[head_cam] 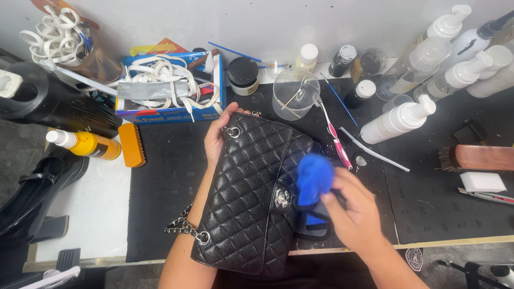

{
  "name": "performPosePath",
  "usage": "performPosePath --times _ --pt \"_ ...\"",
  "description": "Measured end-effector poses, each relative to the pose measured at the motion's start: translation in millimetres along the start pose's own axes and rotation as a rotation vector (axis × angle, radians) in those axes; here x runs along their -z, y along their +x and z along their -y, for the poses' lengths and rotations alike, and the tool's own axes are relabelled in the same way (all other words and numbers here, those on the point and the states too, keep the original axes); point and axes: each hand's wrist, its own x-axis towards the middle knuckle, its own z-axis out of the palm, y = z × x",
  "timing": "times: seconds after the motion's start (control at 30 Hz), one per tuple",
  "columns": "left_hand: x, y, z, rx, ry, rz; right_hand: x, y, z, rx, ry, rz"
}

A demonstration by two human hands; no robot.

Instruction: The person cleans a black quilted handbag by applying a white foaming cleaner and scrubbing the surface with a toothbrush. They wipe the foam off with a blue cloth, then repeat the process on the back of the bag, focusing on the metal hardware and chain strap.

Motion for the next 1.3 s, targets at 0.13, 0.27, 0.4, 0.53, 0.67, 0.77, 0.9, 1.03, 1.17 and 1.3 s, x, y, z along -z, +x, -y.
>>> performPosePath --times 0.13,0.27,0.4,0.53,0.67,0.77,0.9,1.03,1.17,1.3 --pt "3 0 1 0.000 -0.030 -0.074 -23 -1 7 0.315 -0.321 0.058" --pt "4 2 1 0.023 -0.057 0.007 -47 -7 22 0.457 -0.379 0.082" --pt "7 2 1 0.032 -0.056 -0.010 -51 -5 27 0.366 -0.400 0.033" --pt "9 2 0 0.029 -0.046 0.020 -50 -6 25 0.338 -0.408 0.030" --pt "3 3 -1 0.034 -0.056 -0.010 -45 -7 22 0.427 -0.436 0.138" --pt "-1 -5 0 0.018 -0.040 -0.083 -32 -6 16 0.105 -0.382 0.096" --pt "-12 -2 0 0.017 -0.019 0.006 -15 -3 15 -0.365 -0.238 -0.021" --pt "-13 -4 -3 0.018 -0.013 -0.107 -32 -16 19 0.293 -0.404 0.019" --pt "-16 -4 -1 0.012 0.024 -0.098 -47 -36 17 0.126 -0.349 -0.015" --pt "-15 -5 -2 0.012 -0.003 -0.059 -49 -57 17 0.123 -0.348 0.052"
